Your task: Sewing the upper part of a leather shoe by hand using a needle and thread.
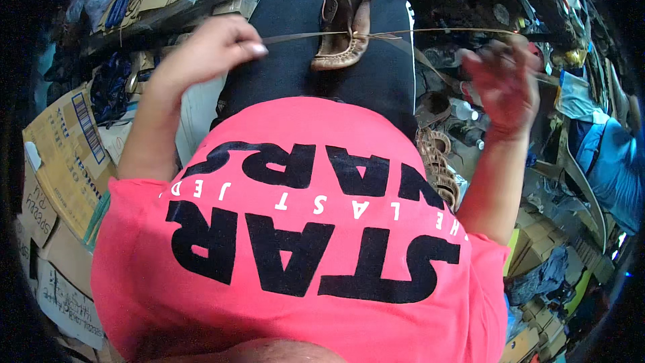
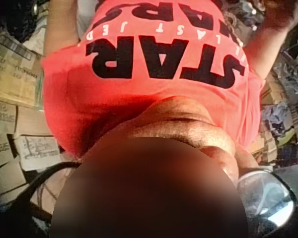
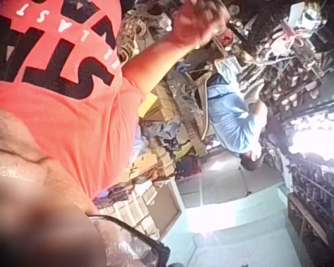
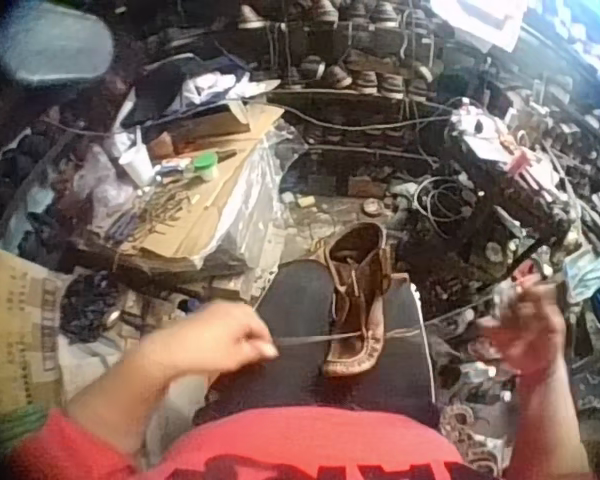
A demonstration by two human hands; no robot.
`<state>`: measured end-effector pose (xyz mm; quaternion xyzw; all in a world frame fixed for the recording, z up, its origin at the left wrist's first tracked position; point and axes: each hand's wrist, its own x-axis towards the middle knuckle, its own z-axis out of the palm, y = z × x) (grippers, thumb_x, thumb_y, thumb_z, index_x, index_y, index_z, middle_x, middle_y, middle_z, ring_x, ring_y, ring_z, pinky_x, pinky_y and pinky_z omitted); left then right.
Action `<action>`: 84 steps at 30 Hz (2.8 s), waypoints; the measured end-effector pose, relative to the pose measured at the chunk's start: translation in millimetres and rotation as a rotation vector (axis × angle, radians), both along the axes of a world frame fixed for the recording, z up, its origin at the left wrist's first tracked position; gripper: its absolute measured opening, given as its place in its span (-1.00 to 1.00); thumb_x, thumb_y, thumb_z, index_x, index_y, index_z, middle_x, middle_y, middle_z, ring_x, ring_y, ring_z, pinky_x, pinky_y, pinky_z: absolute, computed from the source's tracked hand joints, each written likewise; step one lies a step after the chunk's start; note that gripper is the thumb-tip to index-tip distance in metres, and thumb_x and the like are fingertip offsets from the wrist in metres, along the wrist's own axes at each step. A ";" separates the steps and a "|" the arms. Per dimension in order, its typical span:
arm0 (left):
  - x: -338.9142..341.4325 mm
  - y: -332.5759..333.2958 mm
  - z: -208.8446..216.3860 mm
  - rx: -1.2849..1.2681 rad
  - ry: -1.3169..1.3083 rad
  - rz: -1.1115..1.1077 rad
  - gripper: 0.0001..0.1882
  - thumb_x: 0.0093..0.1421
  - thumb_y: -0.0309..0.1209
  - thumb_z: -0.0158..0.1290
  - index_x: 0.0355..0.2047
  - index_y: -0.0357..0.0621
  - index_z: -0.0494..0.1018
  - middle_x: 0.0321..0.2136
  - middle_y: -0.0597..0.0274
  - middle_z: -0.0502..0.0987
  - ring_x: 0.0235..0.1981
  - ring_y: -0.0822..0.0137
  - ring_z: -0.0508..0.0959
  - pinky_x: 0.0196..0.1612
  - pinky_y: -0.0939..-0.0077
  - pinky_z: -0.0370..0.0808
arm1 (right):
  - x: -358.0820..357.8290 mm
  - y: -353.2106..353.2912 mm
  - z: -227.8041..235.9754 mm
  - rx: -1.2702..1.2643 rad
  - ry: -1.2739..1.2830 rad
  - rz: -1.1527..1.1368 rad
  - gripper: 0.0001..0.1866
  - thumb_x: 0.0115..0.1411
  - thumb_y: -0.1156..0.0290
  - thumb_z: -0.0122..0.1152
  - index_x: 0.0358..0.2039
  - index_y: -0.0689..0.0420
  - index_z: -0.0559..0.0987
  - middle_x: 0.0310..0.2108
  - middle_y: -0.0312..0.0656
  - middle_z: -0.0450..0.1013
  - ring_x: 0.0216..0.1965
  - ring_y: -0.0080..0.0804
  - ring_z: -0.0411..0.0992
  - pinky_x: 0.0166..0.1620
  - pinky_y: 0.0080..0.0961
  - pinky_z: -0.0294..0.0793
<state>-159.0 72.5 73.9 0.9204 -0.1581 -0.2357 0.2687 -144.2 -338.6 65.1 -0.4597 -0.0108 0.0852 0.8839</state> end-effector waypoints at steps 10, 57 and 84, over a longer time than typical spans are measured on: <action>26.5 -68.9 -10.5 -1.888 0.550 0.372 -0.57 0.33 -0.18 -0.22 -0.65 -0.08 0.32 -0.58 0.16 0.44 -0.38 0.20 0.49 -0.16 0.40 0.37 | 0.3 13.0 -54.6 -1.574 -0.070 0.357 -0.68 0.18 0.14 0.14 -0.33 0.17 0.60 -0.60 -0.15 0.46 -0.55 -0.52 0.37 -0.41 -0.53 0.35; 84.3 -92.4 -52.9 -0.379 -0.364 -0.330 -0.66 0.00 -0.27 0.18 -0.22 -0.13 0.51 -0.15 0.13 0.41 -0.08 0.16 0.43 -0.01 0.42 0.36 | -9.2 79.2 23.6 -1.335 -0.506 0.399 -0.83 0.11 0.47 0.20 -0.25 0.12 0.59 -0.44 -0.22 0.36 -0.42 -0.46 0.39 -0.33 -0.57 0.37; 115.2 -104.1 -53.3 -0.581 0.083 -0.465 -0.74 -0.16 -0.49 0.09 -0.38 -0.24 0.58 -0.52 0.13 0.60 -0.49 0.34 0.55 -0.35 0.43 0.46 | 11.8 108.6 33.2 -1.752 -0.667 0.423 -0.78 -0.03 0.49 0.15 -0.33 0.10 0.64 -0.46 -0.07 0.43 -0.42 -0.11 0.46 -0.31 -0.28 0.45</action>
